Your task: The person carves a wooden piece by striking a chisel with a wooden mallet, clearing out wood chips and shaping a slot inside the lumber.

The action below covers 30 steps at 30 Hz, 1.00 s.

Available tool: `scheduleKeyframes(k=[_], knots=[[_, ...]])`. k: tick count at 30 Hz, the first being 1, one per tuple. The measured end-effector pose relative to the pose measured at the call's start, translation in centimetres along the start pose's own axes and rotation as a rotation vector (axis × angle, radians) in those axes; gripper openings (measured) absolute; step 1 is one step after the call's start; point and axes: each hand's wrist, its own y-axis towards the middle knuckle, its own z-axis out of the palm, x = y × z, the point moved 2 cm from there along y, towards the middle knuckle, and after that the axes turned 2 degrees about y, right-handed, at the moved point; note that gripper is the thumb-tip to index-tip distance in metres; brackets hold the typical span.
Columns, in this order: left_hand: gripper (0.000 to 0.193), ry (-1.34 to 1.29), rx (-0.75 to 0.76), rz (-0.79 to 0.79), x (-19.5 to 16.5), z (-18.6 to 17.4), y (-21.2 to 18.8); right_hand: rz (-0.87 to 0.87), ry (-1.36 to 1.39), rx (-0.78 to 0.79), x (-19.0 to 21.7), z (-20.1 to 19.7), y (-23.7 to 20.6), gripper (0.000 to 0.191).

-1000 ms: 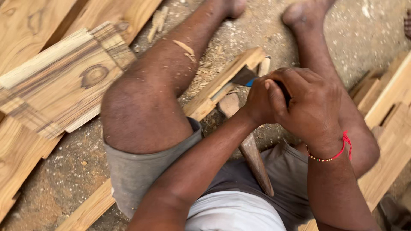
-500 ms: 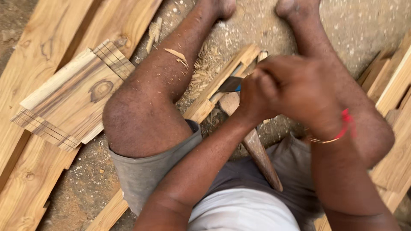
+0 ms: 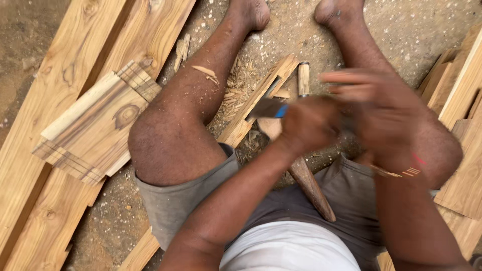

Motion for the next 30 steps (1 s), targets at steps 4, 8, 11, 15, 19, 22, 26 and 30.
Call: scheduleKeyframes(k=[4,8,11,15,19,22,26,30], knots=[[0.033,0.110,0.134,0.221,-5.1,1.6,1.2,0.037,0.508,-0.201,-3.1,-2.6,-3.7,0.044],[0.019,-0.168,0.068,0.152,-8.9,1.6,1.6,-0.127,0.556,0.155,-4.3,-0.4,-4.6,0.057],[0.011,-0.267,0.092,0.110,-10.4,0.8,1.3,-0.118,-0.250,0.075,-4.9,1.4,-6.3,0.055],[0.017,-0.251,0.242,0.100,-10.9,-0.6,1.4,-0.164,-0.131,-0.021,-7.5,1.0,-7.1,0.030],[0.027,-0.295,0.380,0.017,-10.6,-1.6,2.7,-0.085,0.111,0.036,-9.7,1.2,-7.1,0.030],[0.042,-0.235,0.192,0.030,-10.2,-3.4,4.1,-0.039,0.040,-0.029,-9.9,1.1,-7.3,0.025],[0.044,-0.175,0.184,-0.181,-8.8,-8.0,4.1,0.156,0.048,-0.121,-10.6,-0.4,-7.0,0.020],[0.030,-0.115,0.529,-0.467,-8.1,-13.3,1.2,0.455,-0.066,0.050,-14.1,-3.1,-5.1,0.016]])
